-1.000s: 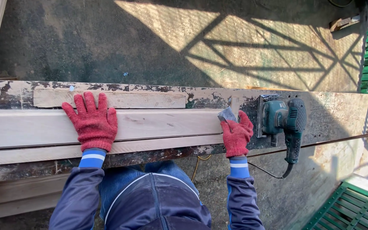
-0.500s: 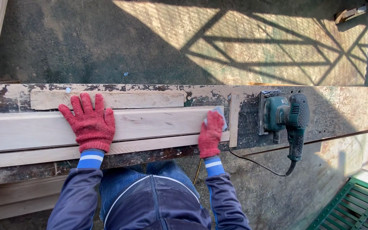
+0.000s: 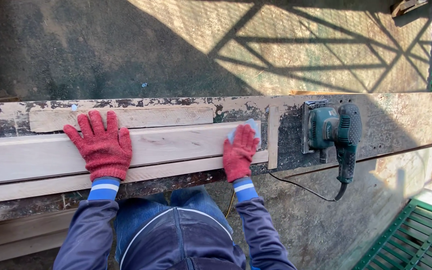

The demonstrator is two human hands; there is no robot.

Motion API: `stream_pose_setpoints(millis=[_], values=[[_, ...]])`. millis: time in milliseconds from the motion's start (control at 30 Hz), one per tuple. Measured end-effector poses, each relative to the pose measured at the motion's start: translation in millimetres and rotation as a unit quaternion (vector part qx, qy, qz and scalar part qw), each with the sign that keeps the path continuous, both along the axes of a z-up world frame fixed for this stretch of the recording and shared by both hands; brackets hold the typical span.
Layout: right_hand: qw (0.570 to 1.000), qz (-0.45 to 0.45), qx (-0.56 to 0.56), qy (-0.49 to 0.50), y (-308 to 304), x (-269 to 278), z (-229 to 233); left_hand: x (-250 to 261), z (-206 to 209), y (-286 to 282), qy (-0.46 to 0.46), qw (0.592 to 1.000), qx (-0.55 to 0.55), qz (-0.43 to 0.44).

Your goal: Sanding a wooden board using an electric sander and hand sandpaper.

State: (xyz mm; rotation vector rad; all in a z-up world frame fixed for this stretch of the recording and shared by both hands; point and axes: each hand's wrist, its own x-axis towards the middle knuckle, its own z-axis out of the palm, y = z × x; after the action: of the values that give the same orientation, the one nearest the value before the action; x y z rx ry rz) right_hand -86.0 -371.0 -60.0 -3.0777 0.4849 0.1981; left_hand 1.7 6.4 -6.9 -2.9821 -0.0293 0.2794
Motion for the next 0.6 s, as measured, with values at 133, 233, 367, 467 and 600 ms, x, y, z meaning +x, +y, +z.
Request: stream_pose_setpoints(millis=[133,233,367,467,600], values=[[0.981,0.179,0.066,-0.023,110.0,-7.2,35.1,-4.2,-3.1,1.3,-0.003,1.000,0.004,-0.001],[0.952,0.267,0.124,-0.081,75.7,-12.5,51.1,-0.9,-1.4,2.9,-0.004,1.000,-0.002,-0.011],[0.994,0.099,0.008,-0.043,-4.9,-18.7,47.3,-2.0,-7.1,4.1,-0.044,0.996,-0.072,-0.021],[0.989,0.091,0.055,-0.099,38.9,-24.8,35.6,-7.4,-10.8,6.1,-0.114,0.978,-0.173,-0.035],[0.963,0.242,0.100,-0.059,107.0,-22.5,67.9,-5.2,-18.0,7.4,-0.110,0.978,-0.172,-0.035]])
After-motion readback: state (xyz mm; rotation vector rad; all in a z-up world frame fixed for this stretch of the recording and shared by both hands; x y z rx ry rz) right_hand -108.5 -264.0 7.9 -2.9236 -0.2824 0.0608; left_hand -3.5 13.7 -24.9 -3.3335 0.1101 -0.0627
